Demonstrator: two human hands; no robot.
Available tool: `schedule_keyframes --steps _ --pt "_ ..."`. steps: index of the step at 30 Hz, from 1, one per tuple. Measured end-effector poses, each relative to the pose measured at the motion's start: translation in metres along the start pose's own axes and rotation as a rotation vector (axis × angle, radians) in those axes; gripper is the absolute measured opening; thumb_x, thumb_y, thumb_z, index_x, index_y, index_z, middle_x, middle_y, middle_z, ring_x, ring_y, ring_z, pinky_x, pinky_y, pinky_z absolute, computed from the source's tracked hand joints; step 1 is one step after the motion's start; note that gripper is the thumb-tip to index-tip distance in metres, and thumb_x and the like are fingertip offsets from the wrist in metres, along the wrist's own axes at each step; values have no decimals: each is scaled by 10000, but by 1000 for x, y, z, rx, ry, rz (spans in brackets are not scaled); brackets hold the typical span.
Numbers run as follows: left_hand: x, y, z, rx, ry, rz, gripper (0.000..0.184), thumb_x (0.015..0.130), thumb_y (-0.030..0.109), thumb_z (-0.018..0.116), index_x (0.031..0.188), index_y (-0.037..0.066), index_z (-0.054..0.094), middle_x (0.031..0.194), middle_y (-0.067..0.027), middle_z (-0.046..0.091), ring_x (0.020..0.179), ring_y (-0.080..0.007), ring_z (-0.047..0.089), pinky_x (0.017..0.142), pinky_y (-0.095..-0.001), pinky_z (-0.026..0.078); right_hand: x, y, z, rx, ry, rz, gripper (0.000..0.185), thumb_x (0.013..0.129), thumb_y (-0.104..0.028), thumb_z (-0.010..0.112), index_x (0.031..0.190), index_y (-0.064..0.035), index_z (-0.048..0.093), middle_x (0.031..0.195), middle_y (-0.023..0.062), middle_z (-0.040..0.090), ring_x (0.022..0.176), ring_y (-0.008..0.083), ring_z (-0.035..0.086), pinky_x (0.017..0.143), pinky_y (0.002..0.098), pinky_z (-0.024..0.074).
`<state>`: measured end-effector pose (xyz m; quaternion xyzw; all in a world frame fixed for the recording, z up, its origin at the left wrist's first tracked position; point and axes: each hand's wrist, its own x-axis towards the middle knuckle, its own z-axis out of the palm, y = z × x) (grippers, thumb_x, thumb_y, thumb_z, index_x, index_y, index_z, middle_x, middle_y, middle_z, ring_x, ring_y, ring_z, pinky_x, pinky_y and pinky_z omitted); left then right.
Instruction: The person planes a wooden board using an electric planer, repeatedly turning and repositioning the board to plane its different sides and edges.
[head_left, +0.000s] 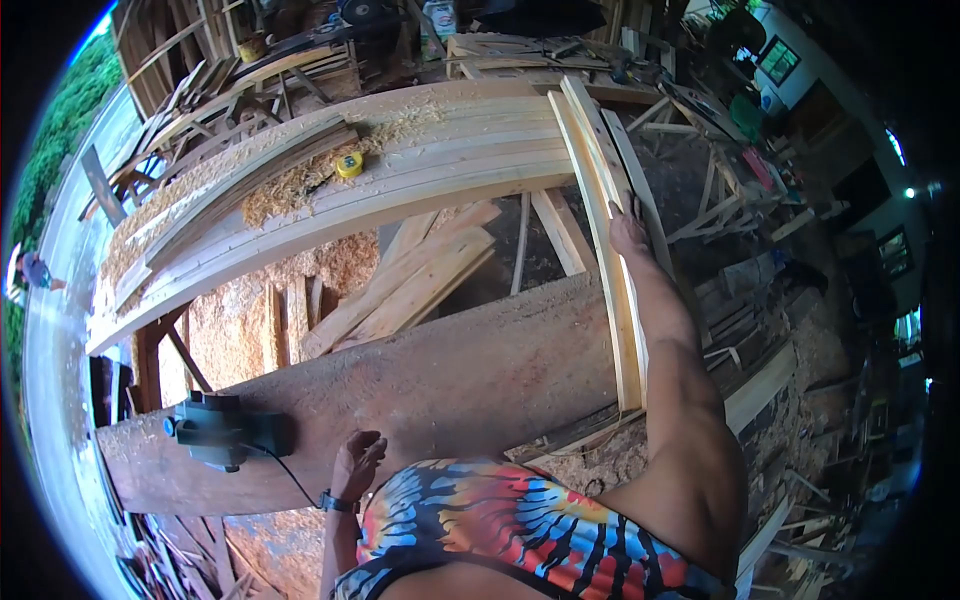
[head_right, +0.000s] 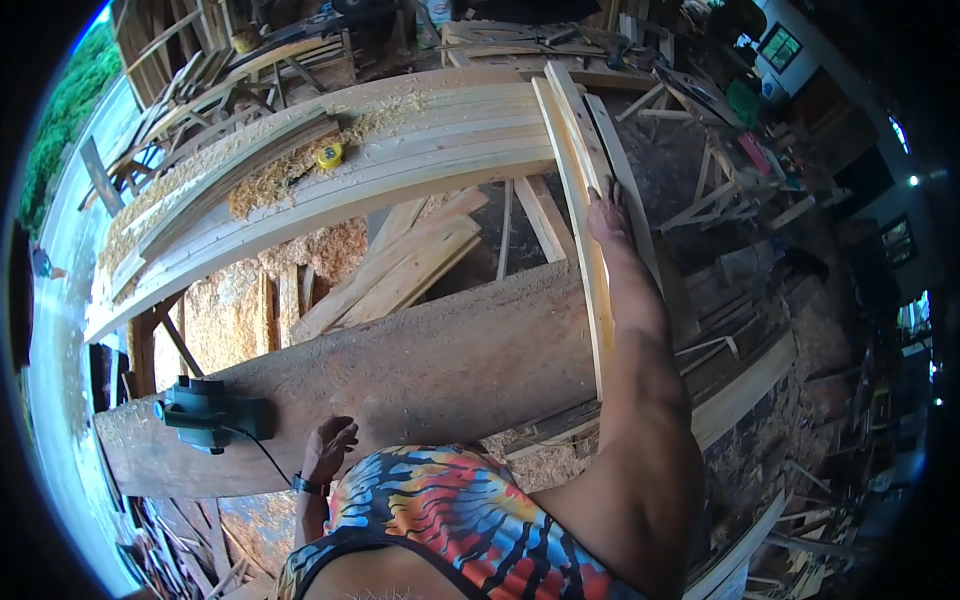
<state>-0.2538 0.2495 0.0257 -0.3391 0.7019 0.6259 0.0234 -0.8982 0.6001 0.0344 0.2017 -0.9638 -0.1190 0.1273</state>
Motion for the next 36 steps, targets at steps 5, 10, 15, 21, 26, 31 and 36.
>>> schedule_keyframes --steps 5,10,15,21,26,31,36 --pt "-10 11 -5 18 44 -12 398 961 289 680 1176 -45 652 955 -124 719 819 -174 694 680 -314 539 27 -22 -23 39 -104 117 535 945 -293 621 1431 -89 531 1628 196 215 1482 414 255 1207 502 275" --pt "-14 -11 -8 -74 115 -77 430 948 290 692 1211 -49 659 1007 -157 738 887 -214 708 760 -340 551 36 -37 -1 -35 73 182 658 884 -516 646 1372 -80 579 1455 231 465 1316 350 495 1118 461 398" --pt "-6 -32 -5 162 432 513 356 939 290 672 1168 18 672 1018 -203 722 923 -371 694 849 -469 534 -5 -125 -67 -4 -68 -285 719 924 -286 671 1539 -58 377 1630 190 262 1483 390 277 1209 487 277" --pt "-161 202 -131 -169 -158 1292 771 922 285 752 1510 -54 385 897 -110 659 811 -201 640 745 -341 515 -149 -244 -110 557 -46 -481 776 792 -215 789 1448 33 458 1646 235 172 1481 433 272 1204 519 273" --pt "-258 256 -169 21 -288 1821 819 930 345 723 1494 -114 347 915 -163 667 735 -258 664 641 -371 521 -231 -340 -162 779 2 -536 724 806 -208 785 1402 69 481 1598 300 243 1446 466 325 1181 488 321" --pt "-302 249 -184 54 -313 1896 767 933 332 717 1462 -106 375 917 -158 674 733 -246 664 640 -362 520 -289 -421 -251 847 20 -612 712 811 -208 779 1397 72 487 1585 310 261 1439 469 335 1178 486 327" --pt "-340 229 -204 71 -278 1884 715 937 318 711 1430 -99 404 920 -153 680 731 -235 664 640 -352 518 -335 -477 -292 965 21 -740 697 819 -209 772 1391 77 495 1570 322 284 1430 474 349 1173 484 334"
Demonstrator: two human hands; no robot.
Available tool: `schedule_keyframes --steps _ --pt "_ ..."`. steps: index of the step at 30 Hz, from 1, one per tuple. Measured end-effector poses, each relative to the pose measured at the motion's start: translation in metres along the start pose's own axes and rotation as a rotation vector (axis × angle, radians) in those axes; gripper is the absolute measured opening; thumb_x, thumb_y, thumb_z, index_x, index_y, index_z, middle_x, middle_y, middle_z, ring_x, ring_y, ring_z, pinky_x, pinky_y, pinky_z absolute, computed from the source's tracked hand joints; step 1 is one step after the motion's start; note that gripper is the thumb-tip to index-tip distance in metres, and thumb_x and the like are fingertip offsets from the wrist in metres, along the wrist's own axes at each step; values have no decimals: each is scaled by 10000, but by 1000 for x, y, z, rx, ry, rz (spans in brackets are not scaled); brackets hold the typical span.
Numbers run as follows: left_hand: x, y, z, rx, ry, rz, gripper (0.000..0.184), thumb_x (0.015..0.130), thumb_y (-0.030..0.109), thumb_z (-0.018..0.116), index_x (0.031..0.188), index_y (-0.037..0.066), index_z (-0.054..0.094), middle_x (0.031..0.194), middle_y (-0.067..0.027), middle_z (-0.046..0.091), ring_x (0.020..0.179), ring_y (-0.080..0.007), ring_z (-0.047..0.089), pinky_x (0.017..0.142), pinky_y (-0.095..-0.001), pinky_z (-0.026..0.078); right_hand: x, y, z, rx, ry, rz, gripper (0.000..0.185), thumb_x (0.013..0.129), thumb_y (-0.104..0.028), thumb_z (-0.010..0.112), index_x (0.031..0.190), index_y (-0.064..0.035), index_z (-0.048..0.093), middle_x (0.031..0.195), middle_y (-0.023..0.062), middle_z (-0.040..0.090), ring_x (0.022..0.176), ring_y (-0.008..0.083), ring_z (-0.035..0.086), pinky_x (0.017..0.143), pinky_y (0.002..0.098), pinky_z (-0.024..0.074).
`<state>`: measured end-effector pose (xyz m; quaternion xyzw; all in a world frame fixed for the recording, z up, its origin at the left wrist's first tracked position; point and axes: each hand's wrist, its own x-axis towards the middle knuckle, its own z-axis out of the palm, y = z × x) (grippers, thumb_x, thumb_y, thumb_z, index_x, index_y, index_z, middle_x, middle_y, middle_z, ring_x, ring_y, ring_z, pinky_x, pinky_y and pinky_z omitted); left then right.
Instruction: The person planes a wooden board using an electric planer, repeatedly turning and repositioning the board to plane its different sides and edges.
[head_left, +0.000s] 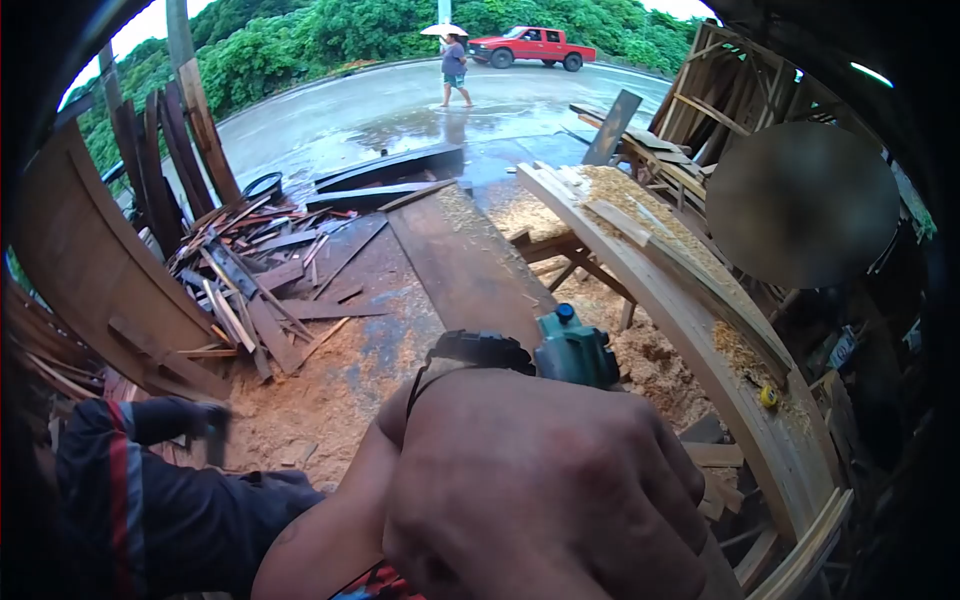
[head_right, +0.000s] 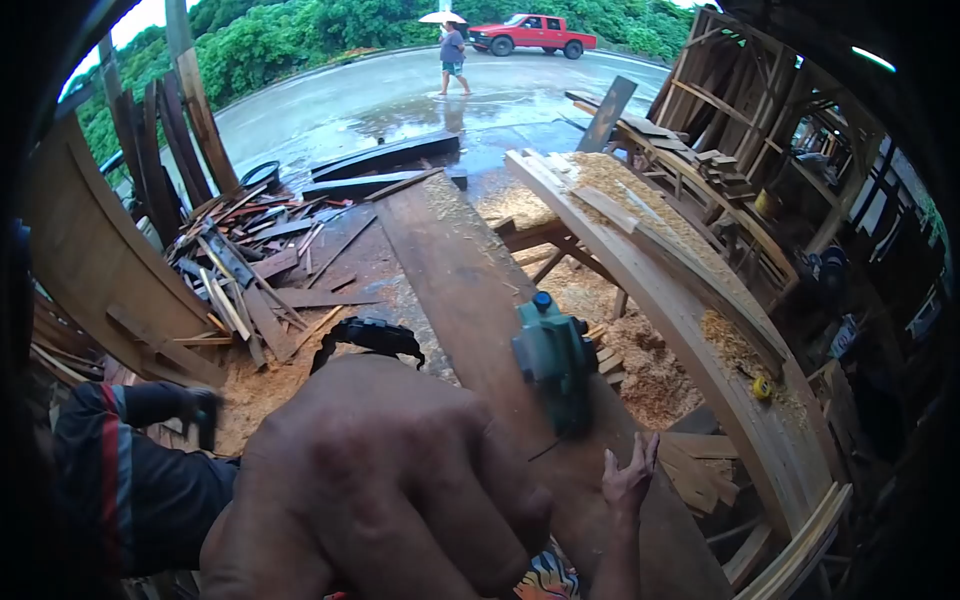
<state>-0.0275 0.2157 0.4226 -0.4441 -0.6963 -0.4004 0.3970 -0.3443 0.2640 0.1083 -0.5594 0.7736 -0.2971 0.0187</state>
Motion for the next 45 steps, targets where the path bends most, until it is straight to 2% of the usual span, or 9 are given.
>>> schedule_keyframes --steps 12,21,22,23,25,28,32,35,45 --pt "-42 79 -10 27 136 -55 593 945 286 697 1354 -80 473 925 -141 696 727 -207 664 638 -328 515 5 -89 59 160 -132 -136 661 836 -209 756 1376 87 514 1533 351 338 1409 485 380 1163 479 351" --pt "-69 130 -10 65 165 -81 503 951 262 686 1297 -65 524 929 -132 707 724 -186 664 637 -311 512 75 -129 92 141 -23 -286 716 857 -222 733 1435 86 444 1504 363 377 1421 484 362 1174 480 331" --pt "-71 136 -7 70 175 -82 494 952 260 685 1291 -64 530 930 -131 709 724 -184 664 637 -309 512 88 -127 98 87 -41 -280 723 863 -237 729 1437 88 434 1489 362 396 1390 486 405 1161 478 352" --pt "-73 140 -4 84 190 -80 484 952 257 683 1285 -62 536 930 -130 710 724 -181 664 637 -307 512 101 -122 110 100 1 -303 667 865 -261 734 1399 55 491 1396 317 524 1313 452 506 1086 461 431" --pt "-75 149 0 107 214 -86 464 954 252 681 1272 -59 547 931 -128 713 723 -177 664 637 -303 511 126 -127 117 80 -156 -197 651 871 -310 721 1364 64 518 1353 302 567 1248 448 561 1055 469 459" --pt "-77 156 5 153 244 -85 436 956 244 678 1253 -54 564 932 -125 716 722 -170 664 636 -297 510 150 -142 130 17 -197 -174 515 860 -415 730 1191 -30 649 1088 253 703 1039 443 668 903 508 520" --pt "-78 165 11 222 269 -107 398 959 233 673 1228 -48 587 934 -121 722 720 -161 665 636 -289 509 186 -116 178 -17 -169 -40 605 846 -553 705 1169 -43 647 1086 249 704 1031 441 670 886 514 526" --pt "-83 174 12 258 298 -124 371 961 225 669 1209 -43 605 936 -117 726 719 -154 665 635 -284 508 153 -165 147 -158 -84 67 611 840 -570 707 1153 -49 640 1075 248 707 1024 437 675 862 523 530" --pt "-100 197 17 263 397 -194 287 968 198 657 1145 -27 662 940 -107 739 716 -130 665 634 -264 505 185 -100 200 -129 31 -117 609 814 -585 735 1096 -53 646 1017 239 715 965 443 684 813 536 533"
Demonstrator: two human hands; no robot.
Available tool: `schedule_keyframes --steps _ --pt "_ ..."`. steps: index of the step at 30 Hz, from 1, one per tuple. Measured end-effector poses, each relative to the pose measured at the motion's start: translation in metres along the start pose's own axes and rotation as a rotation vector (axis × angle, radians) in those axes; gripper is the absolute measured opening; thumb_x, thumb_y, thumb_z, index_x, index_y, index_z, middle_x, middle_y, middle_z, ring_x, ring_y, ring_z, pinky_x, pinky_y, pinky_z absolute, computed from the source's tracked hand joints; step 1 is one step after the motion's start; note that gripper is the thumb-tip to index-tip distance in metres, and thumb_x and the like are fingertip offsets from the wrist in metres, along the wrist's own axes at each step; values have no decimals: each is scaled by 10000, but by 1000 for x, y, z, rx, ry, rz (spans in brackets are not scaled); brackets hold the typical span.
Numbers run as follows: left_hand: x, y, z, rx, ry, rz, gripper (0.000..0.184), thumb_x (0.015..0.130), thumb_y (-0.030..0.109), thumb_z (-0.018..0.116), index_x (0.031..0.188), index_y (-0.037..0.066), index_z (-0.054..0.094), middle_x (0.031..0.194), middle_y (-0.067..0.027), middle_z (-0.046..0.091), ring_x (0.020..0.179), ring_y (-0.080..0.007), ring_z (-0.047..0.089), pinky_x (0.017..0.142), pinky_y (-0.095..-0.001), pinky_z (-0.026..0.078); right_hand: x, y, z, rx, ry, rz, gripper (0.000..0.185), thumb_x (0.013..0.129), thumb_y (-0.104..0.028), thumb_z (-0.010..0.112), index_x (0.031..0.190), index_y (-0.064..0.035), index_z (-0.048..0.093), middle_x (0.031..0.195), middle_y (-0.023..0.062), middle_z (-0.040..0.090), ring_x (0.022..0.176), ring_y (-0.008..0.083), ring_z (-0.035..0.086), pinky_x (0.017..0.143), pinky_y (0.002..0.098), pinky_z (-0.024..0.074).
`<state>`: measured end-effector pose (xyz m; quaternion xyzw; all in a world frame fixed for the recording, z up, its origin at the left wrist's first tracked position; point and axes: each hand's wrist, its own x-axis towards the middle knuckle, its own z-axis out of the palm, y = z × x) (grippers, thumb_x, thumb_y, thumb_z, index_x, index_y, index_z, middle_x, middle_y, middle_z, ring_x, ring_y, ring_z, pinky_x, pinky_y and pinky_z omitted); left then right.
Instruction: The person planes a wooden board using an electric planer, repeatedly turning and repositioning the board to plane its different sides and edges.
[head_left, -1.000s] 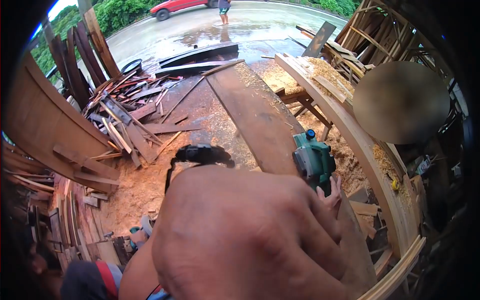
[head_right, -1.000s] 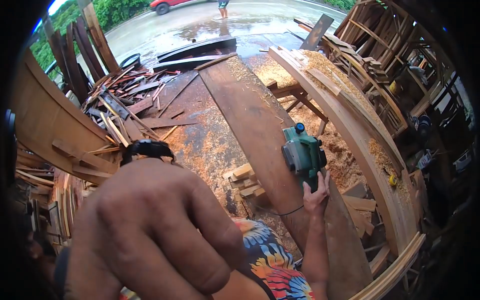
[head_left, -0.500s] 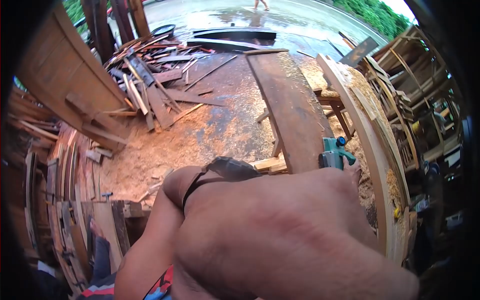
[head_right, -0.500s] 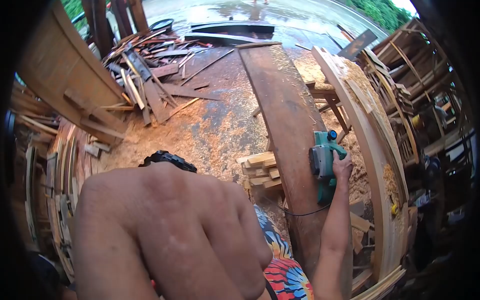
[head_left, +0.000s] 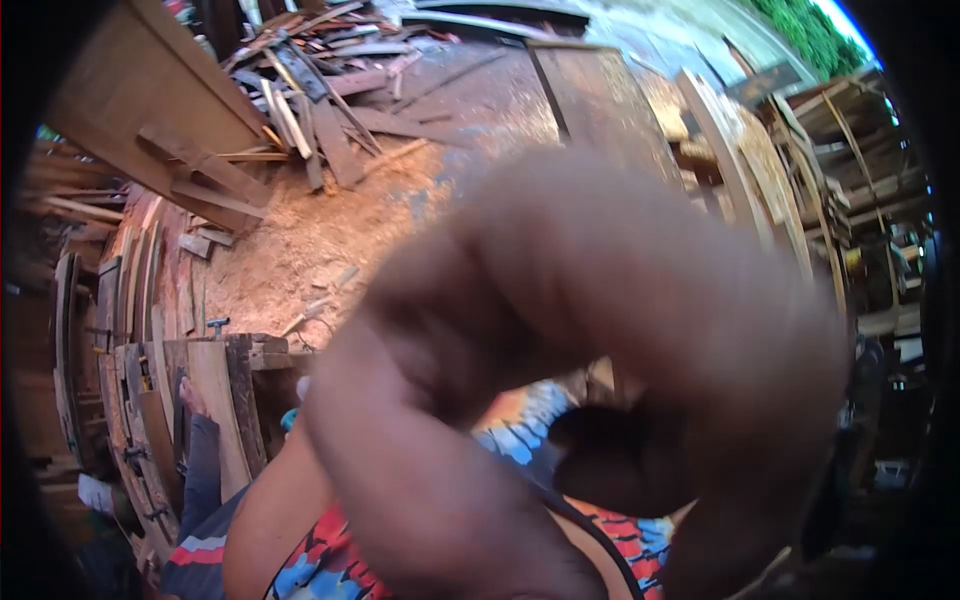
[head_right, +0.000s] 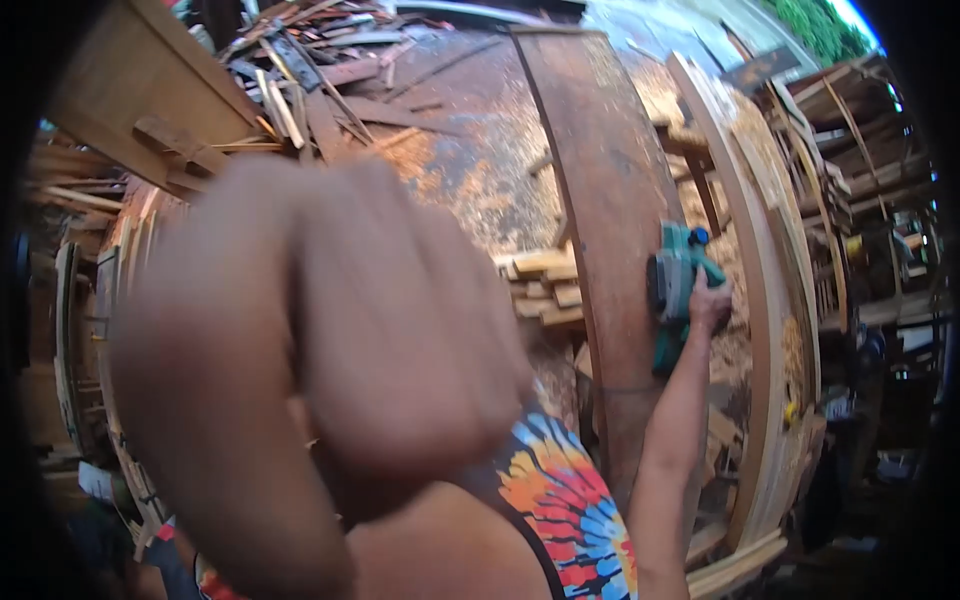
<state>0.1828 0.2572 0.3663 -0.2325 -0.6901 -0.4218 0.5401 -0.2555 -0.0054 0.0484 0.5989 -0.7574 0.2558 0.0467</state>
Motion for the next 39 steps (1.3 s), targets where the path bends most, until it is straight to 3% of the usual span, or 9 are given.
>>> schedule_keyframes --steps 7,12,14,15,18,23,29,34,39 --pt "-65 7 -28 1 220 -270 240 972 180 649 1101 -16 702 944 -100 748 714 -114 665 633 -250 503 -2 -14 -13 -23 89 -36 668 774 -589 763 1048 10 653 1029 282 702 978 467 677 866 534 530" --pt "-243 -56 -80 650 931 -1108 274 994 246 620 1059 -4 711 848 -36 687 704 -105 595 649 -289 494 -13 -26 -28 -84 48 30 710 763 -631 743 1101 -14 648 1086 277 701 1031 458 677 893 526 531" --pt "-348 -81 -78 1132 737 -1635 326 964 287 642 1085 -9 705 854 -97 719 739 -201 655 705 -349 533 -15 -33 -34 -120 25 52 732 761 -655 728 1137 -33 642 1105 267 702 1038 454 678 897 526 530" --pt "-389 -85 -66 1194 472 -1846 465 875 396 693 1073 -24 712 987 -259 721 920 -375 704 839 -435 556 -9 -17 -20 -100 56 16 775 752 -684 714 1189 -49 631 1112 255 705 1044 449 679 905 524 528" --pt "-480 -86 -17 891 -272 -2132 436 874 380 672 1036 -20 740 1080 -272 707 1014 -407 688 916 -466 539 -9 -24 -37 -101 -32 -28 807 733 -686 734 1199 -35 631 1128 256 701 1080 459 664 923 514 524" --pt "-547 -107 31 585 -249 -2227 556 885 481 644 1151 -2 718 1150 -252 701 1105 -390 666 959 -453 518 -1 -25 -59 493 -522 277 400 816 -358 847 1055 -74 698 710 6 609 536 103 527 503 280 455" --pt "-529 -181 33 488 -179 -2090 483 853 438 675 1062 6 727 1093 -266 705 1037 -416 677 922 -473 526 -3 -24 -51 374 -392 244 347 817 -371 835 909 -52 732 665 23 627 539 123 576 497 292 458" --pt "-513 -285 53 596 -119 -1935 1044 776 334 763 1596 92 163 1613 -233 253 1394 -472 398 1125 -523 406 -11 -46 -58 179 -294 263 334 810 -372 829 822 -48 752 608 30 628 497 128 584 484 303 453" --pt "-497 -352 49 622 -440 -1765 897 788 309 722 1572 174 309 1626 -156 284 1438 -423 360 1141 -587 364 -12 -38 -55 214 -282 250 262 835 -311 809 834 -57 740 634 13 628 505 113 563 481 281 421"
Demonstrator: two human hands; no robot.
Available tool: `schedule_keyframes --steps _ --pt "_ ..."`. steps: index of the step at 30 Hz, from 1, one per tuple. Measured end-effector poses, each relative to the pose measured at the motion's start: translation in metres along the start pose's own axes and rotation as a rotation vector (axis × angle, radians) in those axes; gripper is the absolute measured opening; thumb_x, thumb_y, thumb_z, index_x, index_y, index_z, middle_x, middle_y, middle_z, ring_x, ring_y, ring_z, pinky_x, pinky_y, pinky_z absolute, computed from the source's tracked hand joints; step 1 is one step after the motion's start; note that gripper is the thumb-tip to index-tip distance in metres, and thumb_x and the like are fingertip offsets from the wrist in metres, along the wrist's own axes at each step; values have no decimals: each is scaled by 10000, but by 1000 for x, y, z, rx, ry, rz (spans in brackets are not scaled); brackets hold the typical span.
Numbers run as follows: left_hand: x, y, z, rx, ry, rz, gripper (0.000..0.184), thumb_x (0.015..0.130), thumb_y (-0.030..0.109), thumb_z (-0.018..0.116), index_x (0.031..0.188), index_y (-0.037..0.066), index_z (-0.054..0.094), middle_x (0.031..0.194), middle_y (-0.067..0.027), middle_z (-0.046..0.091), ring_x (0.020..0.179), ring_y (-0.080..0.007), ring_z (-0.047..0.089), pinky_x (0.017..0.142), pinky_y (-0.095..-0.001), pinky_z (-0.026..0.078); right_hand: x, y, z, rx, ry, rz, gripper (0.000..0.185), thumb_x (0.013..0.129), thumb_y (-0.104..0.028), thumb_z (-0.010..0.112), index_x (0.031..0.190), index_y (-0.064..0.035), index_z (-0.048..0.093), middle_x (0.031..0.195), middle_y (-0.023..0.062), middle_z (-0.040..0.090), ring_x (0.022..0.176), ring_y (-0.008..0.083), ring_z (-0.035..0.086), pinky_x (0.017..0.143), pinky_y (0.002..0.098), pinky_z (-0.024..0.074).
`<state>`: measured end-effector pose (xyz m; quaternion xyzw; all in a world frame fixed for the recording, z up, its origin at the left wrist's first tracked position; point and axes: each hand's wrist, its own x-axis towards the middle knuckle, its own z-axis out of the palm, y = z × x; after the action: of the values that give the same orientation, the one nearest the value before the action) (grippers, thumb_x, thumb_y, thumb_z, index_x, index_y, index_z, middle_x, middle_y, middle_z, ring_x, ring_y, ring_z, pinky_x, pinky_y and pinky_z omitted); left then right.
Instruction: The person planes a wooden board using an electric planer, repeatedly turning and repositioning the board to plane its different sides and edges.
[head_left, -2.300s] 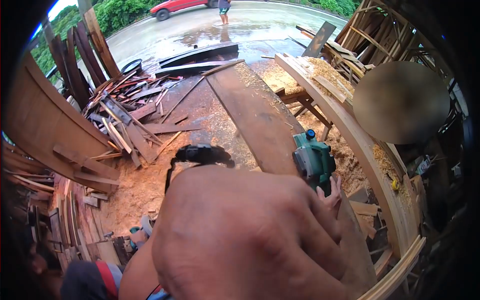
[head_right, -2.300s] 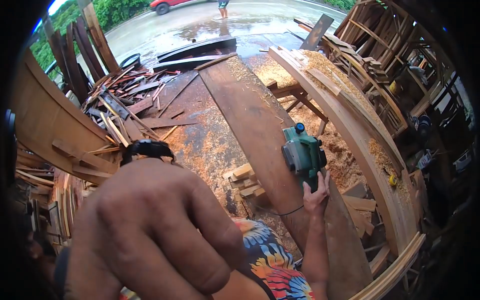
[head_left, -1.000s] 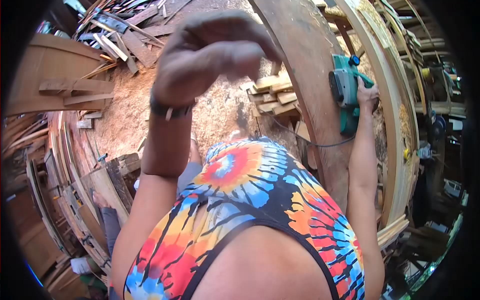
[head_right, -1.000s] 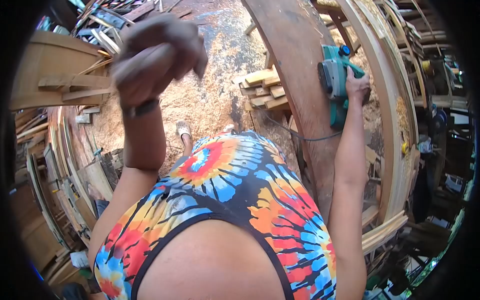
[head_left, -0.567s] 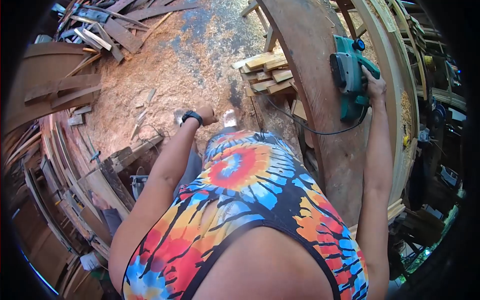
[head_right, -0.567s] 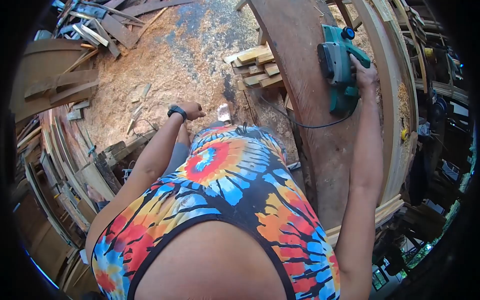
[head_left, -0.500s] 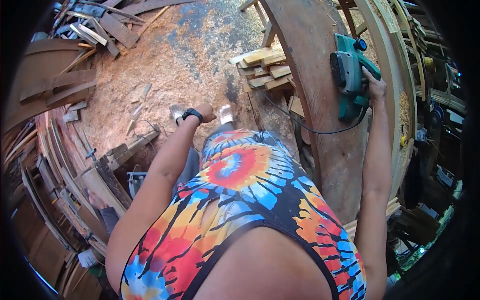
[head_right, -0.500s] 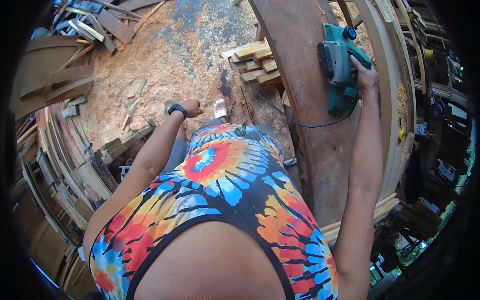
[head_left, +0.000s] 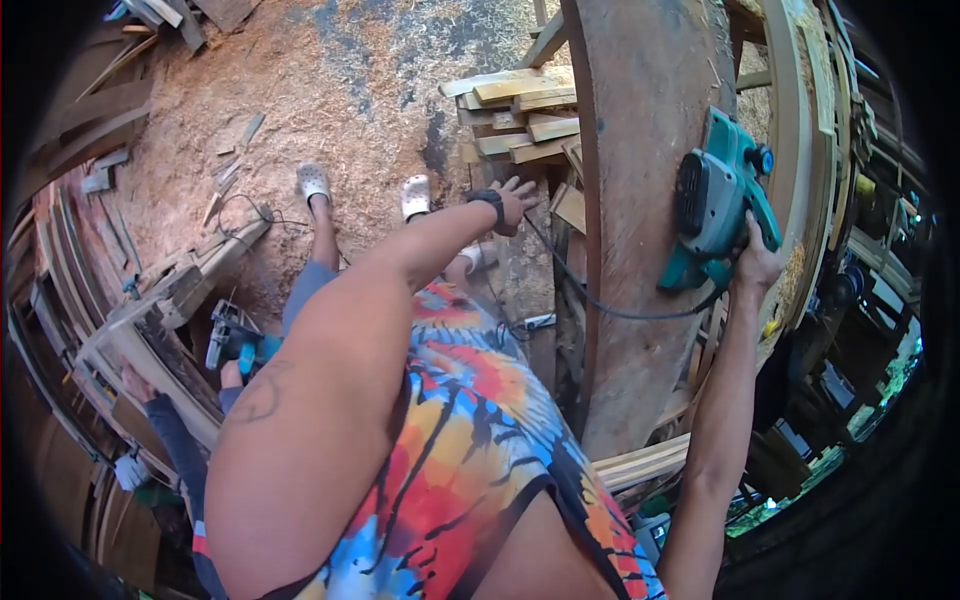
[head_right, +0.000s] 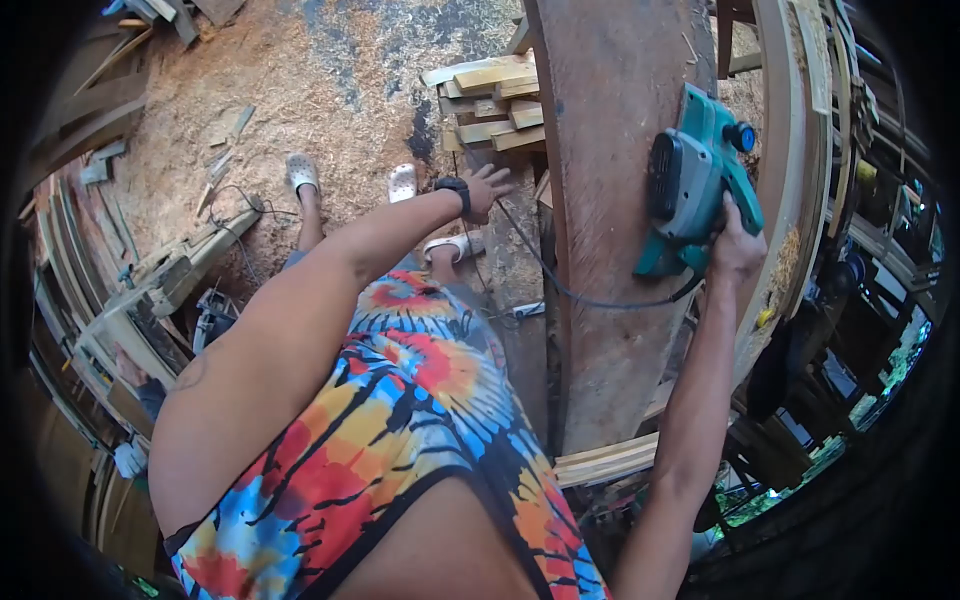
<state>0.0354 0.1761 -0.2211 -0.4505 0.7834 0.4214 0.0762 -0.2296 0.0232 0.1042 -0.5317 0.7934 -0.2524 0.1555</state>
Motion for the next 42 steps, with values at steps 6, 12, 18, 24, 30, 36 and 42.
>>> schedule_keyframes --steps 6,12,18,24,30,36,42 --pt "15 -67 19 4 -395 -91 399 812 235 672 1190 121 725 1258 -150 685 1205 -323 628 1006 -449 510 0 3 2 168 -54 55 153 878 -201 773 886 -65 702 648 -8 583 479 93 498 441 264 369" --pt "7 -135 60 -56 -260 -215 357 892 298 594 1166 114 730 1195 -177 706 1115 -331 674 969 -464 526 2 9 0 189 -44 58 132 901 -167 750 887 -45 700 668 -15 569 512 81 489 479 260 370" --pt "6 -120 18 -21 -345 -164 424 938 395 521 1136 90 740 1264 -154 686 1158 -320 657 945 -484 531 1 11 -5 158 -50 75 128 927 -156 717 910 -29 711 703 -19 576 558 85 505 510 263 383" --pt "45 -183 82 -163 -649 -523 500 831 490 667 1232 198 724 1299 -73 668 1232 -270 586 1049 -418 448 1 12 -7 111 -53 37 150 950 -145 678 938 4 697 707 -5 569 577 86 492 541 264 378" --pt "56 -198 53 -290 -779 -477 486 795 446 688 1188 163 732 1310 -125 652 1238 -292 577 1040 -413 450 -5 4 -9 76 -71 78 142 955 -158 663 972 -18 667 693 -6 542 557 77 485 514 243 369" --pt "119 -227 13 -537 222 -635 306 837 166 601 1086 -10 627 1098 -267 684 1032 -425 671 908 -512 543 -5 6 -14 115 -71 146 152 951 -199 674 914 -57 631 701 -22 534 584 75 476 556 247 376" --pt "207 -253 -16 -190 512 -683 331 902 212 616 1186 46 578 1166 -172 629 1171 -324 571 942 -484 482 -5 13 -22 82 -27 145 163 951 -209 649 944 -48 626 696 -1 546 575 91 461 557 264 370"
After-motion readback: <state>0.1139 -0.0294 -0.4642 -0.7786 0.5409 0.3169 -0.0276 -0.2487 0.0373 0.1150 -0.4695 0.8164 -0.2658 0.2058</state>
